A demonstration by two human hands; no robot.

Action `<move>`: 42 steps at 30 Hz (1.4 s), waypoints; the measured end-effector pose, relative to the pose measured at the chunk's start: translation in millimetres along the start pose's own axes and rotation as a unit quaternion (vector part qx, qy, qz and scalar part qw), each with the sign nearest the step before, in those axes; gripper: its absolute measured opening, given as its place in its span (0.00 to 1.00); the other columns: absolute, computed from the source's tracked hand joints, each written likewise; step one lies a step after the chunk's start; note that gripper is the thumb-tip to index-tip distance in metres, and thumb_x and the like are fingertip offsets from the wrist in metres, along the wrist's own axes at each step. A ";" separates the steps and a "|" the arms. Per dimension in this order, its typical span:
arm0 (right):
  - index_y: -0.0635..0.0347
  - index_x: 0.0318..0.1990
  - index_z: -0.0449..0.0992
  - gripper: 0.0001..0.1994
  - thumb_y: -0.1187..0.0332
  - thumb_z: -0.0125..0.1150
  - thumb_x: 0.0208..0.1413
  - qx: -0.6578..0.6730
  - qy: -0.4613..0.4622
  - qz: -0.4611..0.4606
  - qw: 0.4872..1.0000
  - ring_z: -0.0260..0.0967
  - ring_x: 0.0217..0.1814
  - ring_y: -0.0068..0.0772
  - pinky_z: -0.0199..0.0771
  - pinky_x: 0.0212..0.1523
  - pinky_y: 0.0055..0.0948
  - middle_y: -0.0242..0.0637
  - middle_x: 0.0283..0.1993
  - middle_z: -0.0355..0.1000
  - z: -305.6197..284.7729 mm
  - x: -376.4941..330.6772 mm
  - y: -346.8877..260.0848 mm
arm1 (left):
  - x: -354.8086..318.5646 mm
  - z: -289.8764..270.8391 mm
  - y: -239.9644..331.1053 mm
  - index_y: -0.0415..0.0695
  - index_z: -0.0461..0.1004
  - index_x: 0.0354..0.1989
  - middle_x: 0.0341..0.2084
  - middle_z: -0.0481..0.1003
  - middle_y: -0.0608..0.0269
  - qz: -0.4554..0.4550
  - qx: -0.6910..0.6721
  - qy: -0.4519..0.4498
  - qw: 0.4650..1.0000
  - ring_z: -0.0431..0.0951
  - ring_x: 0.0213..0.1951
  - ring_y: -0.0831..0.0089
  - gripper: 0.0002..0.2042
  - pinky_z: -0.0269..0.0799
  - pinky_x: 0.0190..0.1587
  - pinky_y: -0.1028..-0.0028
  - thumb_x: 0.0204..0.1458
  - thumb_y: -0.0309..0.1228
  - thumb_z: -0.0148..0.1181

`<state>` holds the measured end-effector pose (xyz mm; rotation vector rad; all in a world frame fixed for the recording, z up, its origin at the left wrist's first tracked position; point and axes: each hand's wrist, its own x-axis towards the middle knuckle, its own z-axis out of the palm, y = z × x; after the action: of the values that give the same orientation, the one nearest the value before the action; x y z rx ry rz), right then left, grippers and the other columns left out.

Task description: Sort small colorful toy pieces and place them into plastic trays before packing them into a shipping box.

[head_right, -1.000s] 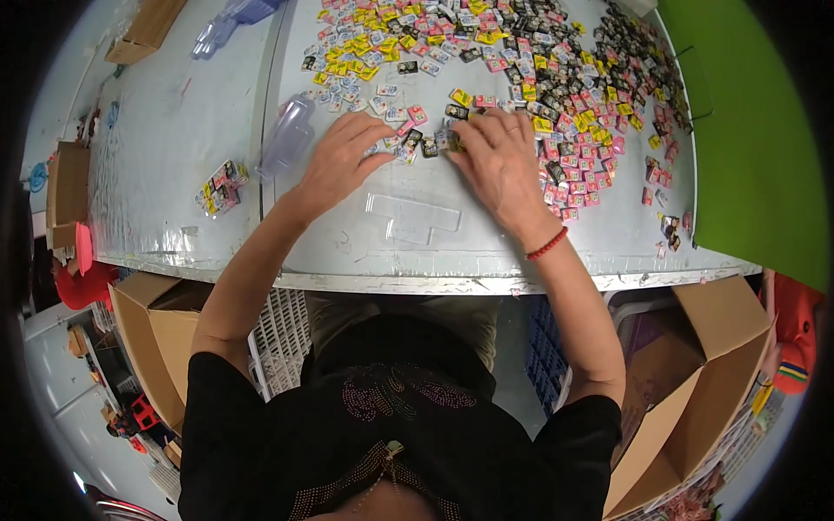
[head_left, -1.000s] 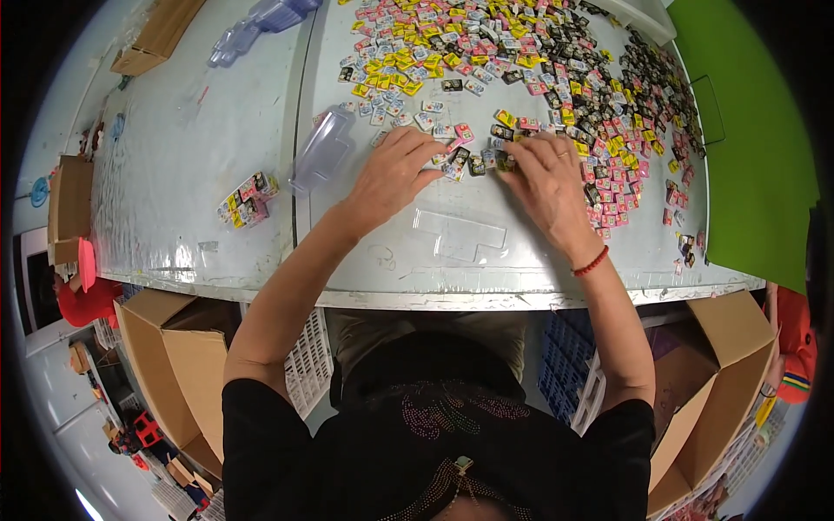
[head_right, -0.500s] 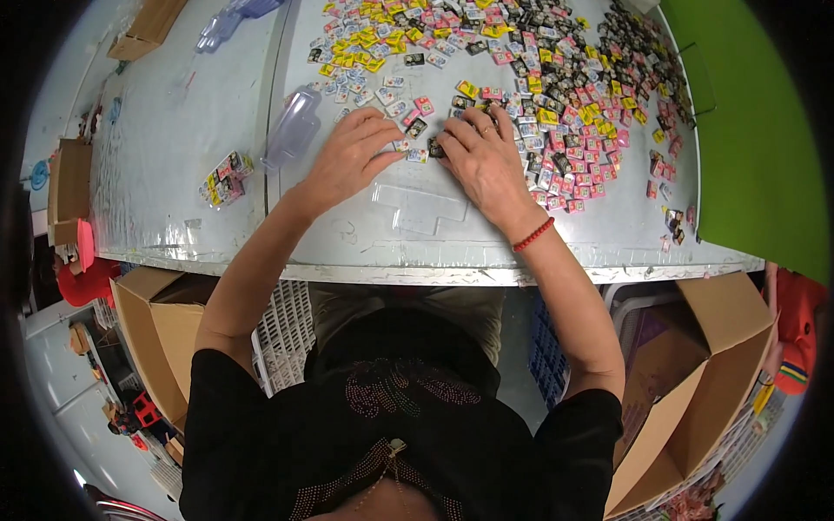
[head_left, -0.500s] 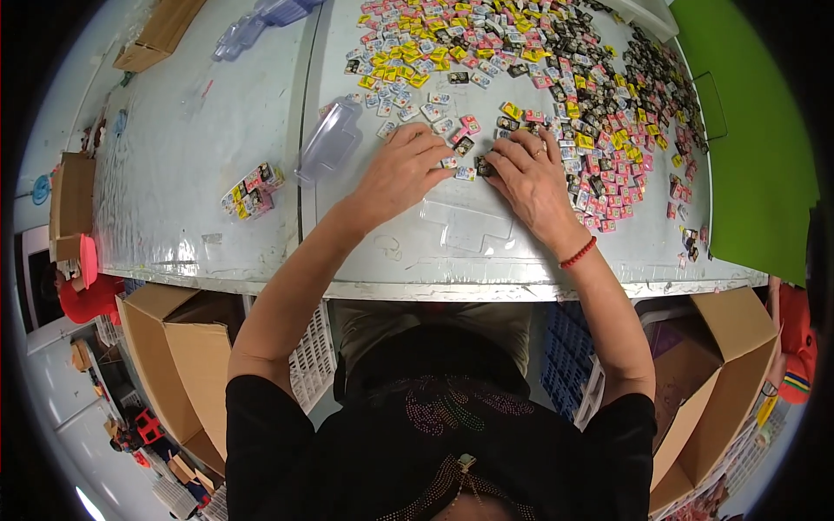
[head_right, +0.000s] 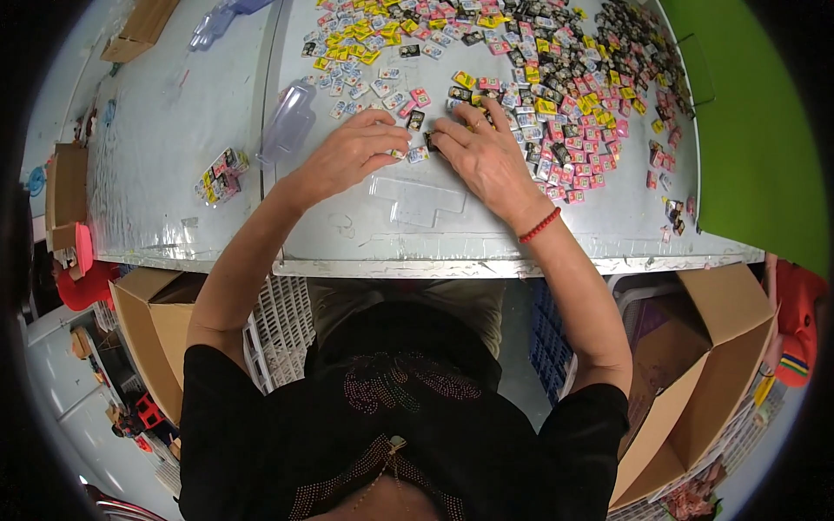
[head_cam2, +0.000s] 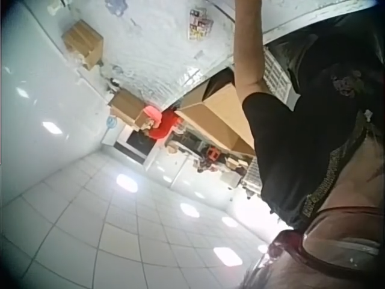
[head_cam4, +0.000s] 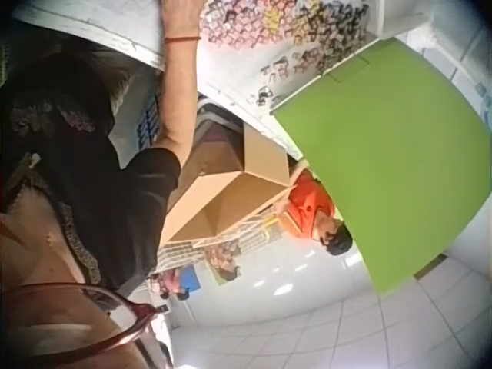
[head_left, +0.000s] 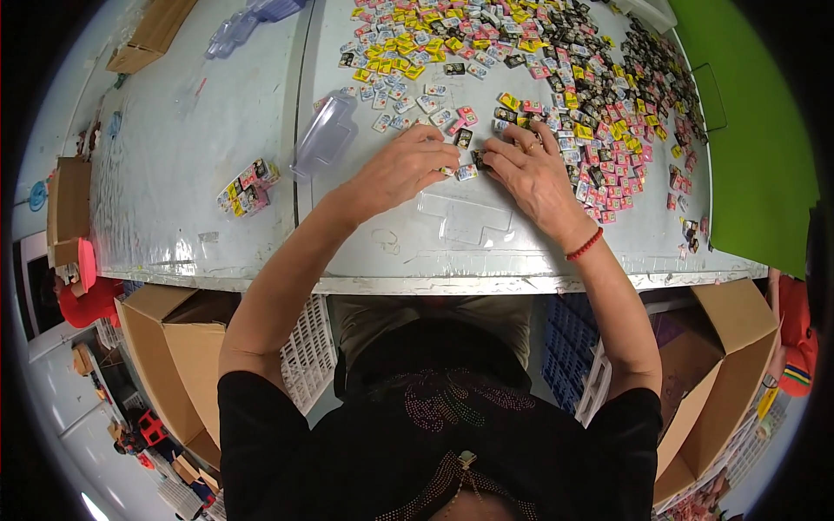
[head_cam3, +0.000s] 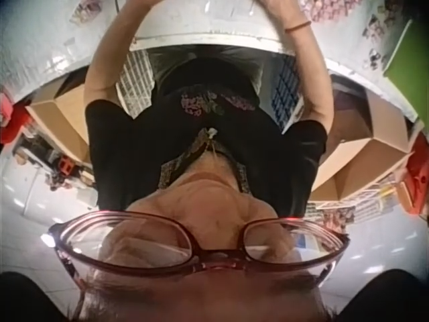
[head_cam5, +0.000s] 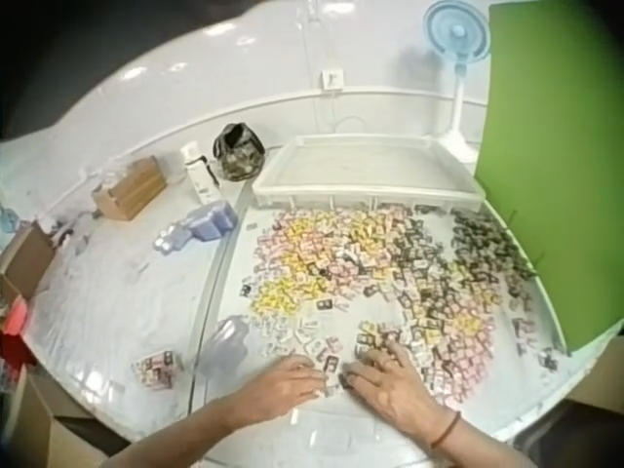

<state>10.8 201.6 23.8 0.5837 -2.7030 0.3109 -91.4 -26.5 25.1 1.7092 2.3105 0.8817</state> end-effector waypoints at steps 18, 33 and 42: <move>0.51 0.38 0.77 0.11 0.69 0.69 0.45 0.062 -0.003 0.052 0.997 0.66 0.58 0.35 0.50 0.68 0.49 0.25 0.46 0.76 -10.4 -21.2 1.8 | 17.3 21.4 3.7 0.40 0.79 0.38 0.43 0.78 0.61 0.049 -0.067 0.003 0.997 0.75 0.45 0.63 0.10 0.72 0.50 0.68 0.47 0.26 0.65; 0.56 0.37 0.77 0.10 0.68 0.69 0.46 0.091 0.056 0.096 0.990 0.69 0.48 0.38 0.62 0.57 0.43 0.32 0.38 0.75 -1.2 11.3 -5.7 | 26.3 -7.3 -14.1 0.40 0.78 0.41 0.45 0.77 0.58 -0.038 0.042 0.108 0.993 0.75 0.48 0.60 0.09 0.71 0.51 0.66 0.51 0.27 0.61; 0.57 0.35 0.77 0.09 0.65 0.66 0.48 0.011 0.021 0.136 0.990 0.70 0.45 0.41 0.64 0.54 0.42 0.37 0.36 0.76 27.3 46.3 -10.2 | 34.9 2.0 -32.9 0.37 0.77 0.41 0.43 0.77 0.60 0.026 0.066 0.080 0.994 0.72 0.48 0.58 0.12 0.70 0.52 0.65 0.48 0.26 0.63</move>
<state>-32.3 168.3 18.2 0.2081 -2.7407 0.4176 -130.0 -0.2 14.1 1.8213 2.4889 0.9251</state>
